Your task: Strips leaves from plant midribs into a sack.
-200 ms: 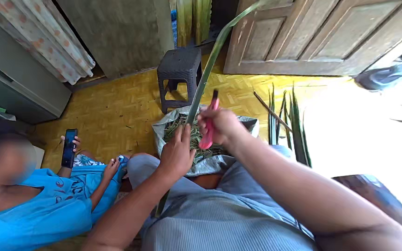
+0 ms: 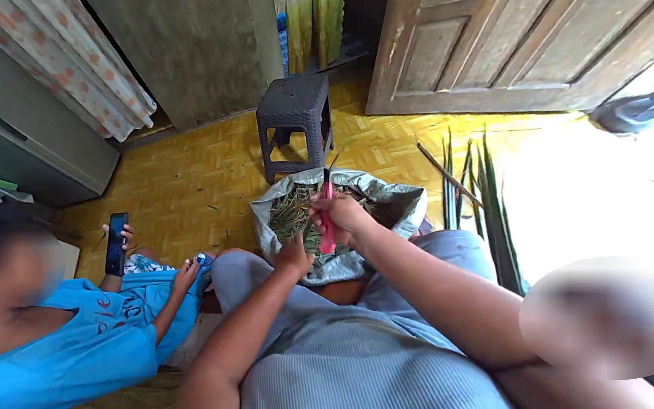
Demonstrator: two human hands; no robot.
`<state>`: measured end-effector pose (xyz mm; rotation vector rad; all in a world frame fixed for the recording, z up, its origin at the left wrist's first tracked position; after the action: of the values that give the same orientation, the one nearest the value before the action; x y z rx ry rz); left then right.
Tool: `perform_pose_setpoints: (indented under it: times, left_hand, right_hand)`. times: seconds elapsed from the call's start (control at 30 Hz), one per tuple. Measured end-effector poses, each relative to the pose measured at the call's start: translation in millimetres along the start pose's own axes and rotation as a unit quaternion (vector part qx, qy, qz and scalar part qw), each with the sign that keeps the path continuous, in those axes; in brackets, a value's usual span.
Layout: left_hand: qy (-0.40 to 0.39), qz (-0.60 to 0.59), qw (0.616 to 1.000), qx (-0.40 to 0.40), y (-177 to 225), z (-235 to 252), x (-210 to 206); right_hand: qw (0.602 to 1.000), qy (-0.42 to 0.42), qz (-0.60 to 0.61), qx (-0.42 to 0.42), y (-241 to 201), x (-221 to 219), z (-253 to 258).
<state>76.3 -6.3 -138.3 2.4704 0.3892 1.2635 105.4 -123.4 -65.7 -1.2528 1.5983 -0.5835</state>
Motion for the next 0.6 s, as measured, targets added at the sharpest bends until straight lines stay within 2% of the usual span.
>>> perform_pose_setpoints:
  times: [0.07, 0.13, 0.23, 0.33, 0.43, 0.5, 0.6]
  left_hand:
    - [-0.033, 0.042, 0.998, 0.029, -13, 7, -30]
    - [-0.037, 0.093, 0.994, 0.043, -27, 9, -49]
    - [-0.041, 0.137, 0.987, 0.078, -44, 15, -63]
    - [-0.038, 0.140, 0.982, 0.119, -51, 22, -61]
    - [-0.072, 0.101, 0.980, 0.154, -56, 29, -53]
    - [-0.087, 0.065, 0.981, 0.158, -57, 29, -42]
    - [-0.051, -0.007, 0.991, 0.127, -58, 18, -21]
  right_hand:
    - [0.999, -0.004, -0.043, -0.022, 8, 17, -4]
    - [0.997, 0.016, -0.055, -0.047, 24, 52, -6]
    - [0.992, 0.078, 0.019, -0.094, 66, 117, -8]
    - [0.972, 0.124, 0.120, -0.158, 110, 160, -17]
    - [0.962, 0.121, 0.156, -0.189, 141, 181, -26]
    - [0.967, 0.104, 0.139, -0.189, 141, 181, -27]
    - [0.970, 0.088, 0.127, -0.188, 138, 181, -23]
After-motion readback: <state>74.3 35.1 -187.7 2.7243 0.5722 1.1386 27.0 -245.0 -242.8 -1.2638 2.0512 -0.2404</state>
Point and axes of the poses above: each hand's wrist, its own z-axis towards the middle knuckle, its own x-axis out of the back of the hand, y = z × x, the point moved 5 cm from there along z, towards the middle knuckle, and after that the axes turned 4 degrees about -y, right-handed, at the moved point
